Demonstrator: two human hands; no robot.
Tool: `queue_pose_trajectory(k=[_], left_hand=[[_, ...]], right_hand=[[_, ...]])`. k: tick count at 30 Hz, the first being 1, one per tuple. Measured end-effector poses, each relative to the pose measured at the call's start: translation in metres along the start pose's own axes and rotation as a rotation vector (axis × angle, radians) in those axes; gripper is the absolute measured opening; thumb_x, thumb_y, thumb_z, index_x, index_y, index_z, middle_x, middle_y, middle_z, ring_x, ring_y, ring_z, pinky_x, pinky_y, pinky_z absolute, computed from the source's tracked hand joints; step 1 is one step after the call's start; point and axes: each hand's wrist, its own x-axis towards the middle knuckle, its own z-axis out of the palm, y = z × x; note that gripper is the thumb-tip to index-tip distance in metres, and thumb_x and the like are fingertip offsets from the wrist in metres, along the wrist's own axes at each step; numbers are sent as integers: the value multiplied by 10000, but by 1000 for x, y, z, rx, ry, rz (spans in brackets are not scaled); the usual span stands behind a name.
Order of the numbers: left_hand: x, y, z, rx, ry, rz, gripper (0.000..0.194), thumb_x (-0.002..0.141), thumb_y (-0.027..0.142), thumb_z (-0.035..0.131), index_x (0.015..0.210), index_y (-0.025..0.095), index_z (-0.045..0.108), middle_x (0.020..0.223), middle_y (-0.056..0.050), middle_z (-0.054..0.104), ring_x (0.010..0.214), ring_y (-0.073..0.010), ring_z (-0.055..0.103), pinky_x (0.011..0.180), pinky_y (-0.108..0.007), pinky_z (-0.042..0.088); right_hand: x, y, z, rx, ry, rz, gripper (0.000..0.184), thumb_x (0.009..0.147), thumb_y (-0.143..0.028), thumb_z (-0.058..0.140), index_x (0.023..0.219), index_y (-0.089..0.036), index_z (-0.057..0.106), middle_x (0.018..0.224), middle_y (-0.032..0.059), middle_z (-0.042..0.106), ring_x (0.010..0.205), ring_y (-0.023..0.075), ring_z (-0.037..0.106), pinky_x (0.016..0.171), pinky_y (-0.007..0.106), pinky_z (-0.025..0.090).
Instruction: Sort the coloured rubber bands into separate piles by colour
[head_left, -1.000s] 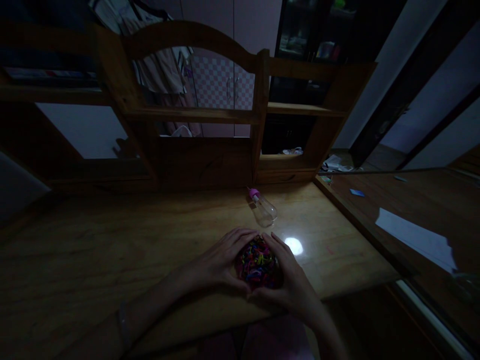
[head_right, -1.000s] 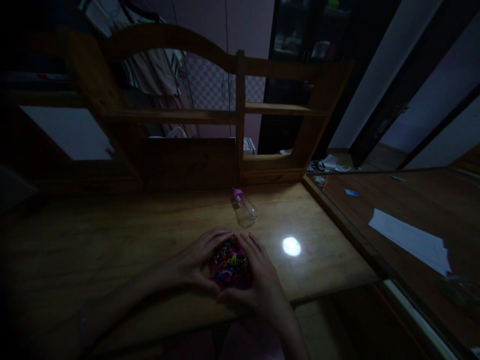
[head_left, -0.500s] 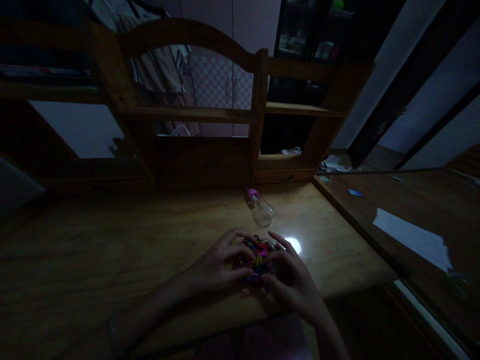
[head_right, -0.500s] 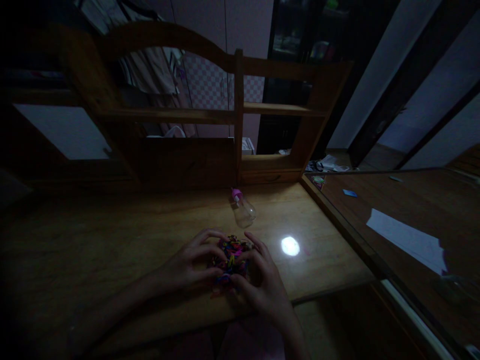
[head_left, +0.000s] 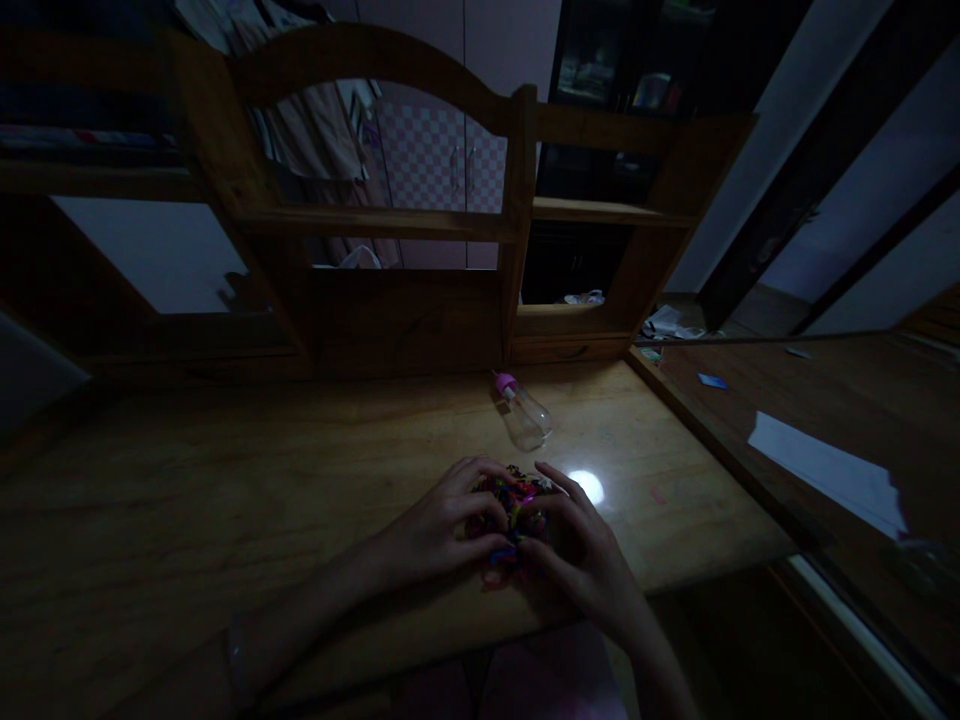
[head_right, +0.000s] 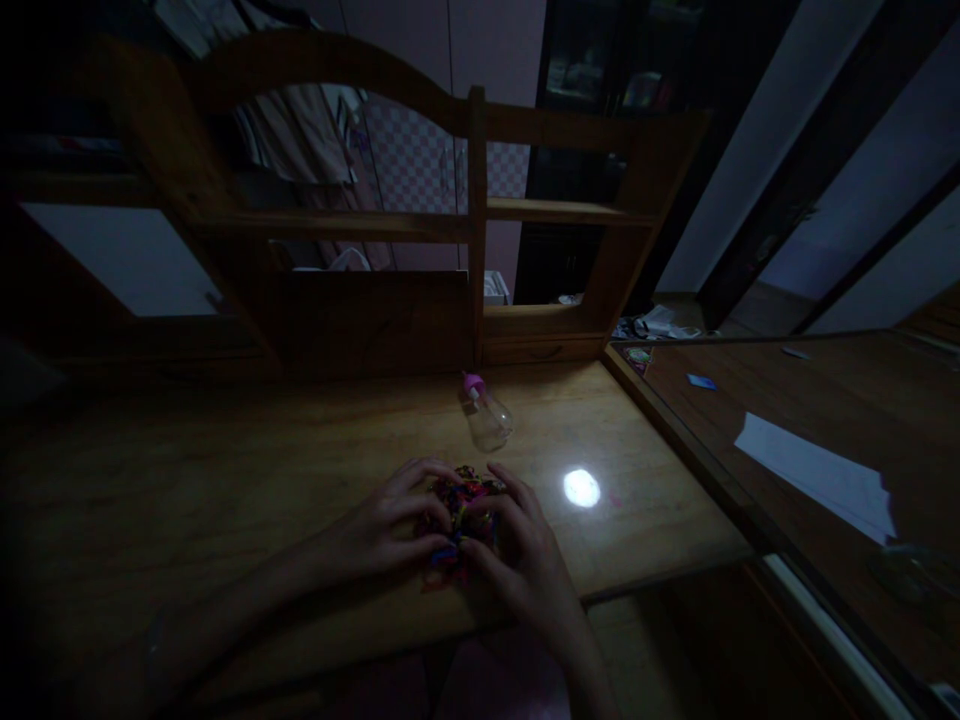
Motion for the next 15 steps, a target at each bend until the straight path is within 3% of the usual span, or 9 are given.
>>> queue_pose_trajectory(k=[4, 15], left_hand=[[0, 0, 0, -11, -14, -13, 122, 849, 285, 683, 953, 224, 670, 1263, -88, 522, 1227, -244, 459, 1035, -418, 416], [0, 4, 1, -43, -16, -21, 66, 832, 181, 650, 884, 202, 617, 1264, -83, 522, 1222, -239, 459, 1015, -403, 435]], right_hand=[[0, -1, 1, -38, -32, -35, 388, 859, -276, 664, 1242, -317, 624, 1510, 50, 371, 1386, 282, 363, 1114, 462, 370], [0, 2, 2, -29, -21, -36, 336, 861, -261, 663, 1194, -298, 649, 1490, 56, 407, 1374, 269, 386, 1105, 446, 384]])
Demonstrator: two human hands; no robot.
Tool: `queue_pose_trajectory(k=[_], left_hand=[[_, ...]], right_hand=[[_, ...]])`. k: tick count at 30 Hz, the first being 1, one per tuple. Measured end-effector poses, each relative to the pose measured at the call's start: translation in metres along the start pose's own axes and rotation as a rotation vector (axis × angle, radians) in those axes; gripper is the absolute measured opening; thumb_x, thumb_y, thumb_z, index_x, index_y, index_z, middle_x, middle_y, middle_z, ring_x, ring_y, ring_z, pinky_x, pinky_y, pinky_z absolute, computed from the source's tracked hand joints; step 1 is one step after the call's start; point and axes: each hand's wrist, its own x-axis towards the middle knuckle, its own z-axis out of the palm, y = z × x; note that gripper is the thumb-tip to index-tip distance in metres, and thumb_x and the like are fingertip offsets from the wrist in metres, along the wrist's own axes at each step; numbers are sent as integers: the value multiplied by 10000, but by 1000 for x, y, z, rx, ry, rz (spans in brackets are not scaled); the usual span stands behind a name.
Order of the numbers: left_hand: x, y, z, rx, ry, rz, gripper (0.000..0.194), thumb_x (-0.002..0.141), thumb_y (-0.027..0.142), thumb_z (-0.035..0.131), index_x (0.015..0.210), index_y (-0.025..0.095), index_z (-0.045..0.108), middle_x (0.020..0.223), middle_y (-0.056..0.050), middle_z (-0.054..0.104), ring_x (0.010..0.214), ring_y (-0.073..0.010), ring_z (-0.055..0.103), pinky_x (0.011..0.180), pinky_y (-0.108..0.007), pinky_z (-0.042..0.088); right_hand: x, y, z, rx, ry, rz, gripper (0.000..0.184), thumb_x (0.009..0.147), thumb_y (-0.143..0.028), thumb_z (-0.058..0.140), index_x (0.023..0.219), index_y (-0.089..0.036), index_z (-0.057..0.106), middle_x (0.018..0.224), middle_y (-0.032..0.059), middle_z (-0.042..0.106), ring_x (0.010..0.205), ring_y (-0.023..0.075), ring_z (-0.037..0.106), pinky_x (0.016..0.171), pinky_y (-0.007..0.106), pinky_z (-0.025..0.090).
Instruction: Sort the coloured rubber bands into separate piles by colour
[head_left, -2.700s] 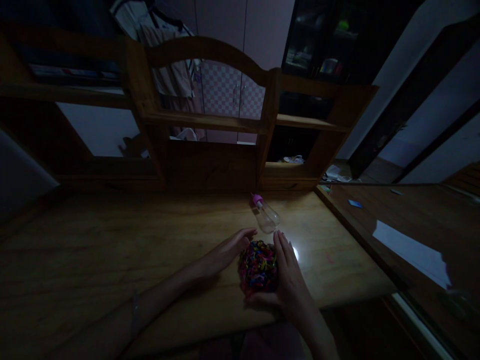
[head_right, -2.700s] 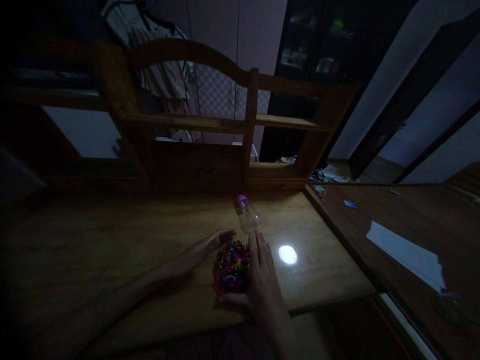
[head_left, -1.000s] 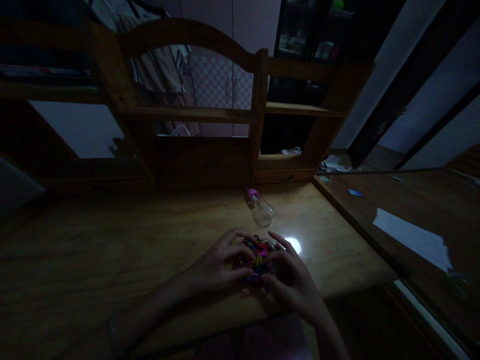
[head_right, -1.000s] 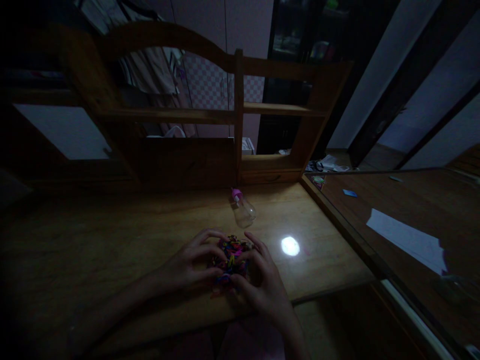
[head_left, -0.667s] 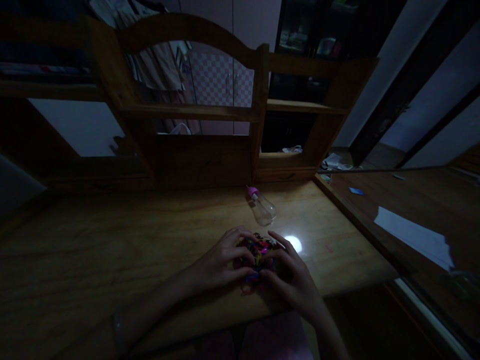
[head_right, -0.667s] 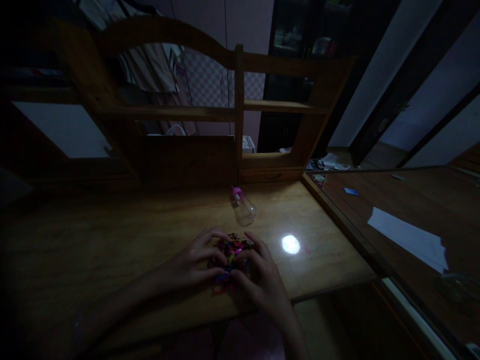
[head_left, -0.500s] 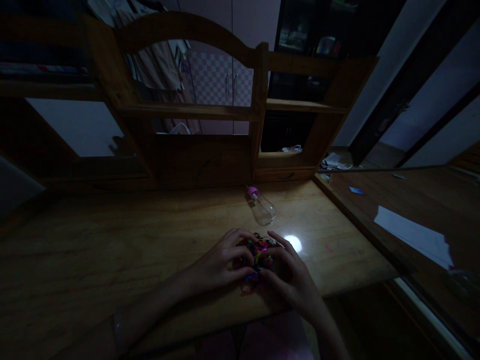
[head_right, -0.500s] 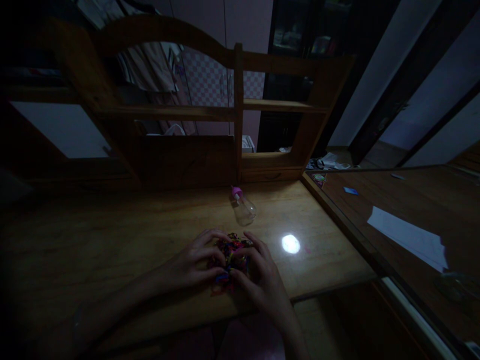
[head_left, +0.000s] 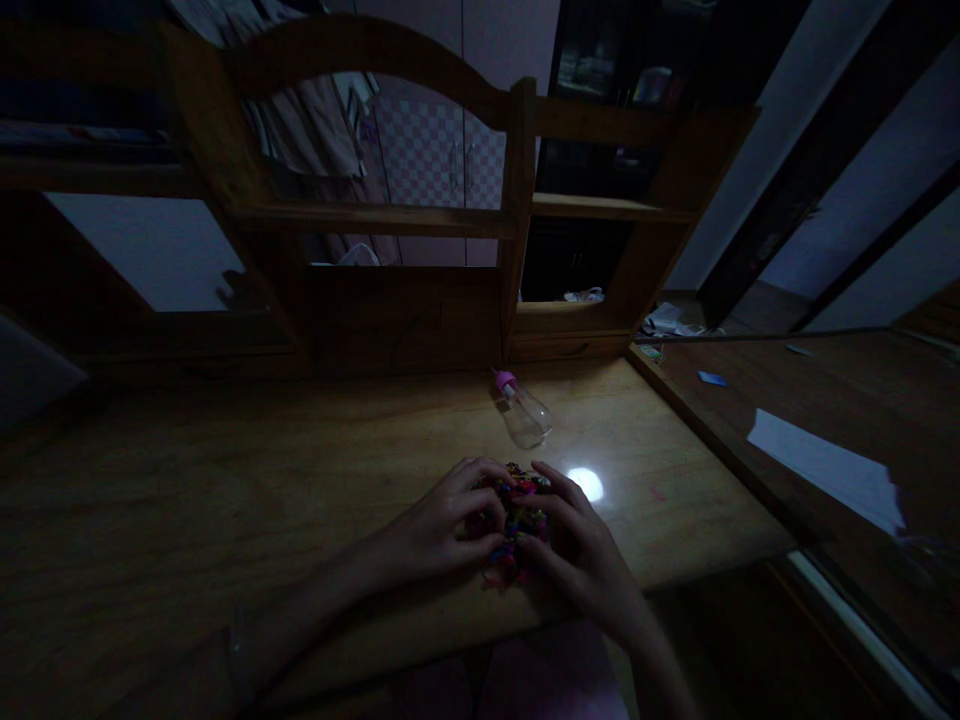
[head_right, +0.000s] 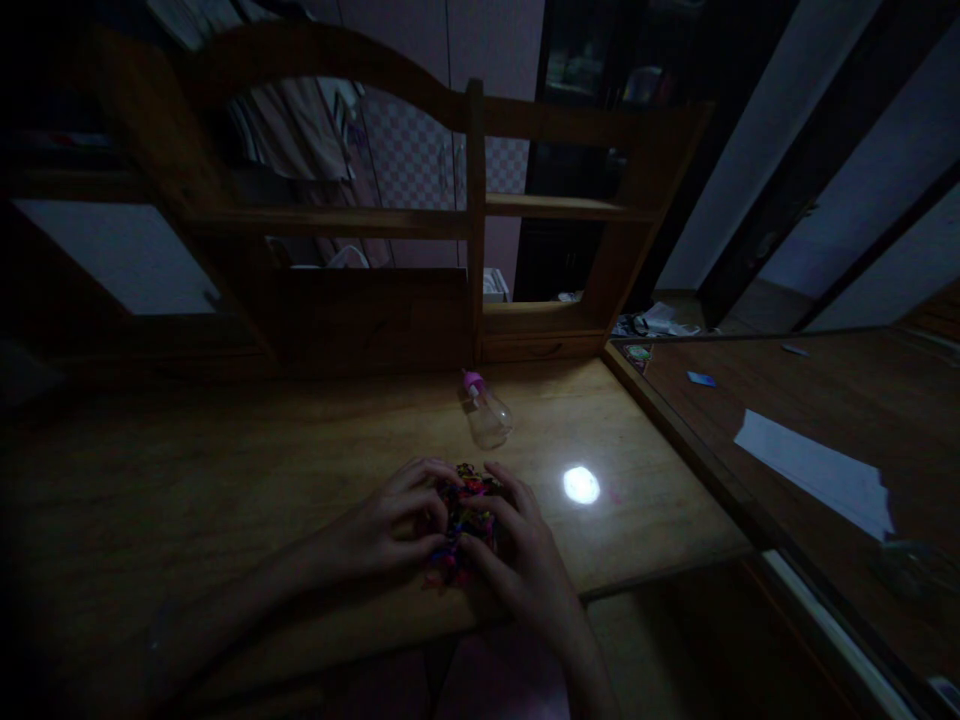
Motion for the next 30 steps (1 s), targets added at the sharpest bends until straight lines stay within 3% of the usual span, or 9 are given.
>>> queue_pose_trajectory(k=[10, 19, 30], left_hand=[[1, 0, -3, 25, 121, -40, 58, 859, 239, 652, 837, 196, 622, 1199, -77, 568, 1179, -227, 503, 1012, -407, 435], [0, -1, -7, 142, 262, -44, 75, 871, 235, 653, 926, 231, 704, 1175, -60, 569, 1152, -212, 525, 994, -395, 451], [-1, -3, -6, 189, 272, 22, 129, 867, 162, 629, 950, 222, 707, 1187, -70, 550, 1145, -213, 521, 979, -400, 458]], right_hand=[[2, -5, -4, 59, 14, 26, 264, 920, -262, 590, 1168, -316, 662, 1477, 29, 422, 1345, 248, 425, 1098, 414, 396], [1, -4, -2, 19, -32, -12, 312, 960, -234, 504, 1214, -345, 648, 1481, 20, 406, 1370, 247, 386, 1098, 427, 396], [0, -2, -2, 7, -3, 14, 265, 934, -246, 567, 1172, -325, 655, 1461, 20, 436, 1343, 237, 420, 1097, 410, 394]])
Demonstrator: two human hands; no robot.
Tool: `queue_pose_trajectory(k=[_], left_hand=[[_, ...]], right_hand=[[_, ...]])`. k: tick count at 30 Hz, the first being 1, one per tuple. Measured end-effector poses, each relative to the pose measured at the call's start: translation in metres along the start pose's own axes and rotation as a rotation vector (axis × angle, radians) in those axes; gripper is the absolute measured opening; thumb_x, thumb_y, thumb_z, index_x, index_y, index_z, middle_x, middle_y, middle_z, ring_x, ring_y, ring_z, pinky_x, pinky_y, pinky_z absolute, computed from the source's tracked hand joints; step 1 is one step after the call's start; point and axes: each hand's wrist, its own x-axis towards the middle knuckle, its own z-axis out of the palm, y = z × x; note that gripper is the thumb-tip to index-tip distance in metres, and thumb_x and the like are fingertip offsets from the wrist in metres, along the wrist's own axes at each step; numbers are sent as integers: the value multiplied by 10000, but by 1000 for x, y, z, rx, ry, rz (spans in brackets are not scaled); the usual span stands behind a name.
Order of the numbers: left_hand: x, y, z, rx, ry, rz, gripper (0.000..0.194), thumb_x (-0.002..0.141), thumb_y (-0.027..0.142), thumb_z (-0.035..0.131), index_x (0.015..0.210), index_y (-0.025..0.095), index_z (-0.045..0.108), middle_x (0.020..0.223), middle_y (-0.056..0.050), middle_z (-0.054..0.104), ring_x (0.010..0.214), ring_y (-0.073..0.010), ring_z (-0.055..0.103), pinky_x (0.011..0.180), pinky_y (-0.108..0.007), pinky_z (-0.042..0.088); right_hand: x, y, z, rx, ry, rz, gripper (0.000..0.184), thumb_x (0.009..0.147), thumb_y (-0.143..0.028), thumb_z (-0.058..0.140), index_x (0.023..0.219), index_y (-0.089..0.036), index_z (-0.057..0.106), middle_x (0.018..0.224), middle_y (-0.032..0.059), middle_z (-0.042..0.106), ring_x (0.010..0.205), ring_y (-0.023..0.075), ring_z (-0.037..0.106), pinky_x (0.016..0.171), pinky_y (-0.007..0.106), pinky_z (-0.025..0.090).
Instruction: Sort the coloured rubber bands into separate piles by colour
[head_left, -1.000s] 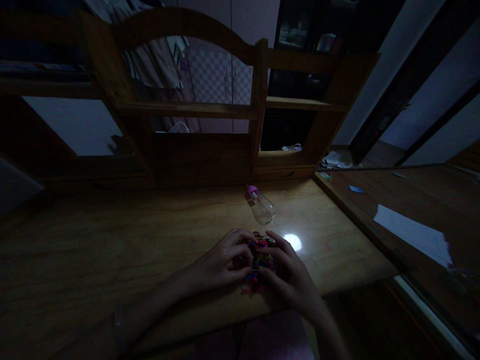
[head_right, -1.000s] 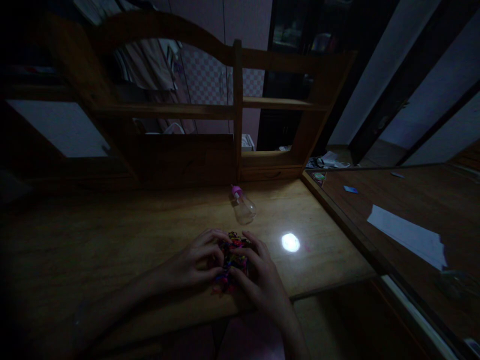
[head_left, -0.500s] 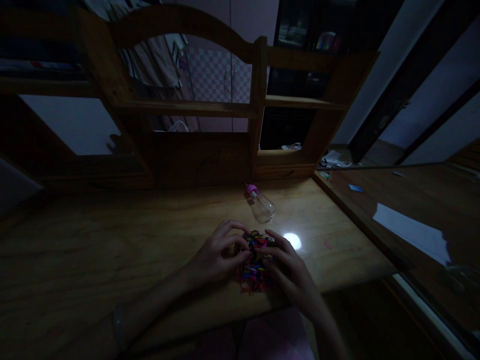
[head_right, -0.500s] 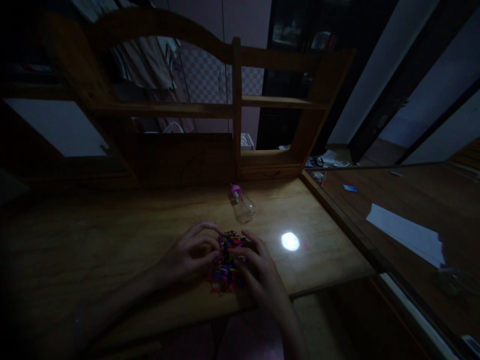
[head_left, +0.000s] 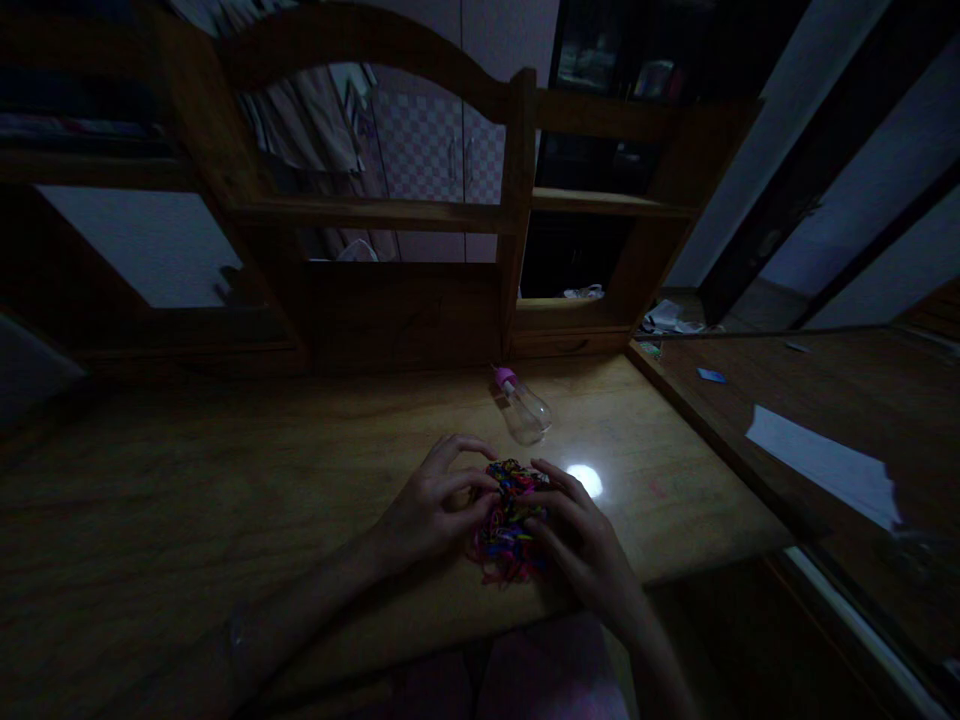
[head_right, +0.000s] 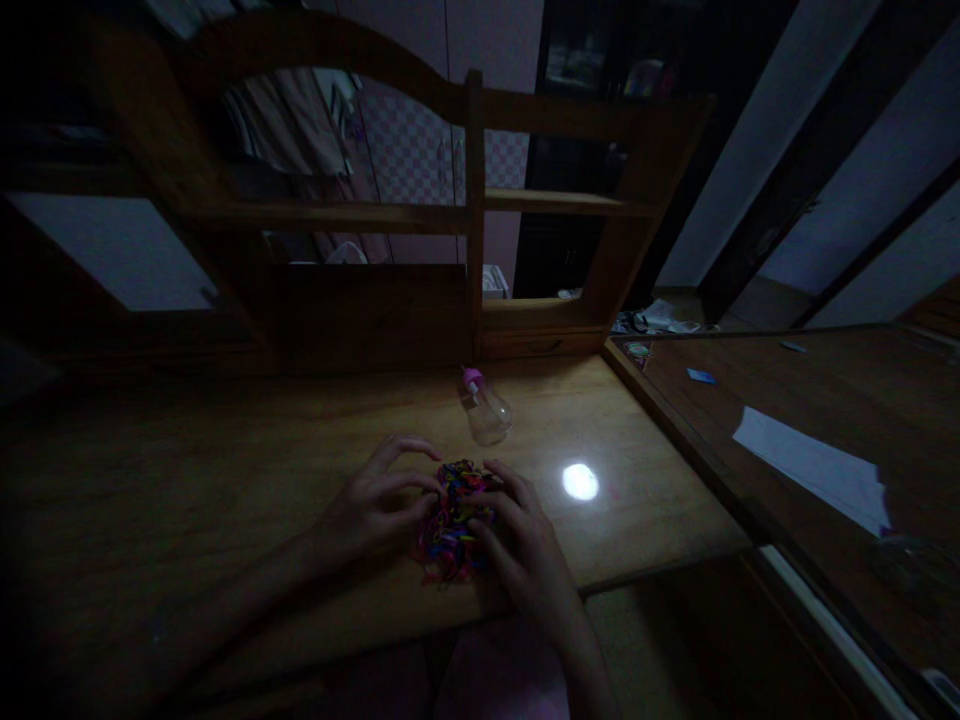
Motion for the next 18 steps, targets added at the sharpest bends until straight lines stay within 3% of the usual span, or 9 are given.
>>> queue_pose_trajectory(k=[9, 18], left_hand=[[2, 1, 3, 39, -4, 58, 126, 860, 164, 647, 963, 214, 701, 1185, -72, 558, 1157, -218, 510, 1010, -409, 429], [4, 12, 8, 172, -35, 271, 155, 844, 161, 663, 994, 195, 685, 1163, -80, 606, 1161, -231, 509, 1040, -466, 428]], right_hand=[[1, -10, -2, 124, 5, -26, 547, 821, -253, 726, 1328, -345, 540, 1501, 36, 381, 1377, 263, 376, 1113, 419, 379], [-2, -12, 3, 84, 115, -53, 188, 867, -228, 671, 1044, -287, 688, 1445, 41, 447, 1335, 254, 429, 1087, 417, 400]])
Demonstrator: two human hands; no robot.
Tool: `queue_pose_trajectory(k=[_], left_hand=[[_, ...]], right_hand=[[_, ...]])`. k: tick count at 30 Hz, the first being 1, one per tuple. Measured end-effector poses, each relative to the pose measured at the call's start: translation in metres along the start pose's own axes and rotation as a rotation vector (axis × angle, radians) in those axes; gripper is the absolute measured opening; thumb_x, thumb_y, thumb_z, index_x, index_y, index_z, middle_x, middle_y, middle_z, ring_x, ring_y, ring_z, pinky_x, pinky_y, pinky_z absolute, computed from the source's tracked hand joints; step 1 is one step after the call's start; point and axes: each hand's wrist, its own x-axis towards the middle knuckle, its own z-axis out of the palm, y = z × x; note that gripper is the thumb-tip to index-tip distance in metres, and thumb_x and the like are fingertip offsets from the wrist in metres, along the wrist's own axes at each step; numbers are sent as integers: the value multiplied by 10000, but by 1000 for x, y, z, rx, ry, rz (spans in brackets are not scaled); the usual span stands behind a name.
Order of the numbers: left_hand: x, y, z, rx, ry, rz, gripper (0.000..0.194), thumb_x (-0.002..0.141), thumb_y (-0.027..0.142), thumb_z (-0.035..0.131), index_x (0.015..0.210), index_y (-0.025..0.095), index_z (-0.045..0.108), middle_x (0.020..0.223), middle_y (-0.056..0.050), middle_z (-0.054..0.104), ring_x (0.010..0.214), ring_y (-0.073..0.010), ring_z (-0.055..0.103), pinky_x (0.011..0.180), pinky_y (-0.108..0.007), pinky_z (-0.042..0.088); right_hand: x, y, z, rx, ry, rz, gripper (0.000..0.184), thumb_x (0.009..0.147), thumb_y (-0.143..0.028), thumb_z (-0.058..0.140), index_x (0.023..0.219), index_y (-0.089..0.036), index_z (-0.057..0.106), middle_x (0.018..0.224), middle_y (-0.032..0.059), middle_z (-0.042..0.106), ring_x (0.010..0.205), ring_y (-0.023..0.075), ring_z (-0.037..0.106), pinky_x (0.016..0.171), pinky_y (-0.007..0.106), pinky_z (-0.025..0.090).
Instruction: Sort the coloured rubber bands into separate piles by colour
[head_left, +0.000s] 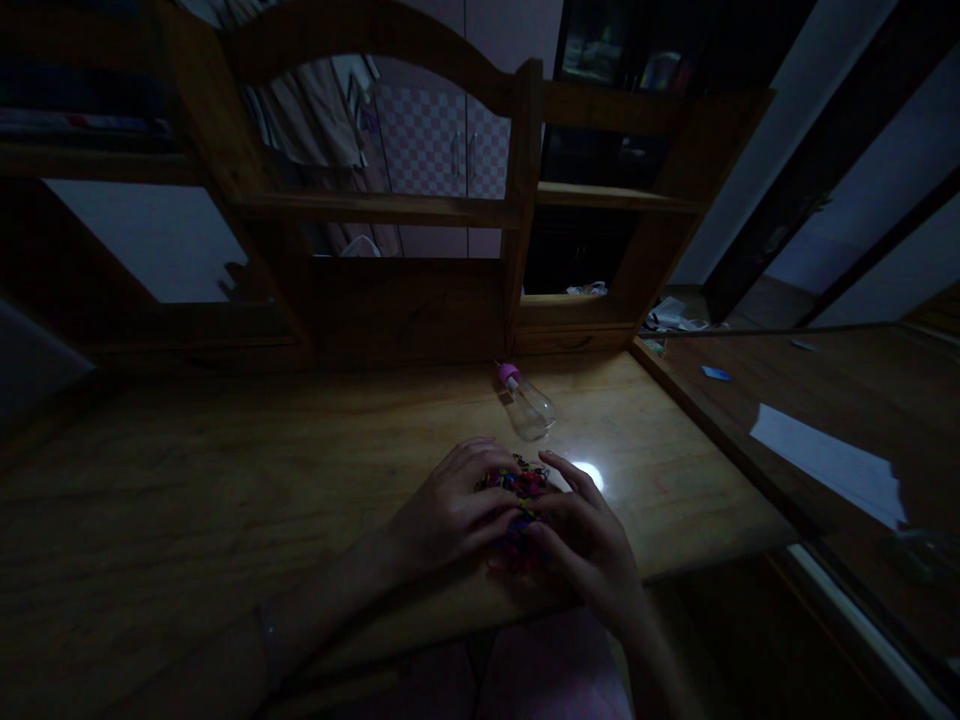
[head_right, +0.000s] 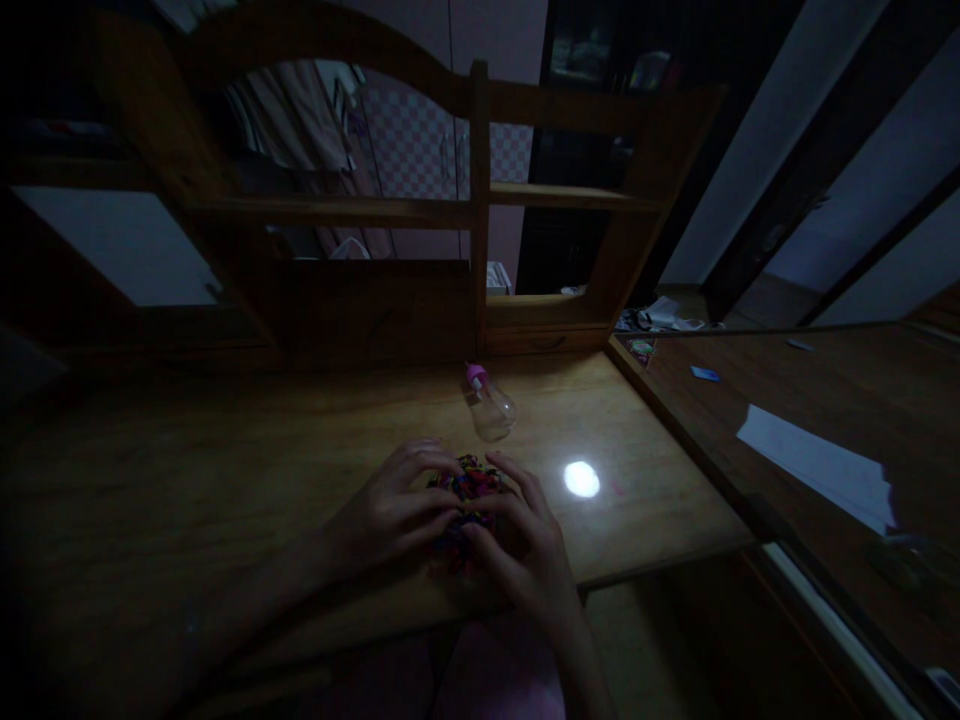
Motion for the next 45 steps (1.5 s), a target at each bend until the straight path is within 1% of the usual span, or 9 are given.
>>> queue_pose_trajectory(k=[4, 7, 14, 19, 26, 31, 37, 45], left_hand=[[0, 4, 3, 66, -4, 72, 194, 845, 159, 662, 1034, 198, 675, 1168, -75, 626, 1156, -216, 528, 1085, -480, 401], [-1, 6, 4, 89, -22, 94, 194, 853, 164, 652, 1042, 202, 670, 1176, -70, 637, 1165, -214, 530, 1093, -483, 400], [-3, 6, 2, 89, -2, 86, 179, 846, 162, 660, 1021, 194, 666, 1170, -65, 639, 1156, -212, 537, 1090, -484, 414], [-3, 8, 1, 86, 5, 93, 173, 837, 152, 667, 1007, 185, 664, 1147, -67, 645, 1132, -208, 545, 1084, -473, 425], [-3, 8, 2, 82, 21, 98, 188, 826, 145, 669, 1010, 182, 657, 1147, -75, 641, 1129, -206, 557, 1082, -473, 429], [-1, 9, 2, 79, 26, 105, 180, 826, 155, 668, 1003, 187, 658, 1133, -81, 646, 1111, -206, 569, 1061, -466, 451], [1, 10, 2, 72, 32, 89, 154, 818, 148, 660, 968, 182, 661, 1098, -83, 654, 1088, -207, 574, 1061, -464, 450], [1, 10, 2, 64, 18, 91, 136, 820, 151, 653, 953, 181, 655, 1115, -87, 652, 1108, -207, 569, 1062, -446, 451]], right_hand=[[-2, 1, -1, -8, 18, -42, 172, 859, -191, 672, 1007, -276, 689, 1419, 43, 473, 1306, 253, 460, 1068, 418, 419], [-2, 1, 0, -8, 13, -53, 145, 855, -176, 669, 967, -265, 692, 1403, 48, 486, 1285, 256, 482, 1053, 418, 434], [-3, 5, 0, 8, 29, -12, 120, 863, -163, 642, 928, -254, 686, 1384, 52, 500, 1263, 250, 503, 1044, 420, 443], [-2, 7, -1, 23, 15, 1, 118, 868, -177, 642, 935, -259, 693, 1371, 56, 511, 1245, 253, 517, 1031, 428, 454], [-1, 4, -1, 29, -10, 25, 105, 876, -194, 643, 935, -257, 703, 1369, 62, 511, 1259, 253, 507, 1052, 424, 438], [-1, 2, 0, 52, -16, 36, 105, 879, -205, 637, 939, -260, 703, 1374, 60, 510, 1270, 256, 503, 1050, 420, 446], [0, 2, -1, 64, -30, 13, 103, 877, -184, 624, 901, -251, 699, 1383, 59, 501, 1255, 255, 517, 1039, 420, 455], [2, 3, -2, 49, -56, -5, 122, 865, -141, 608, 886, -239, 678, 1389, 66, 489, 1251, 257, 518, 1035, 419, 453]])
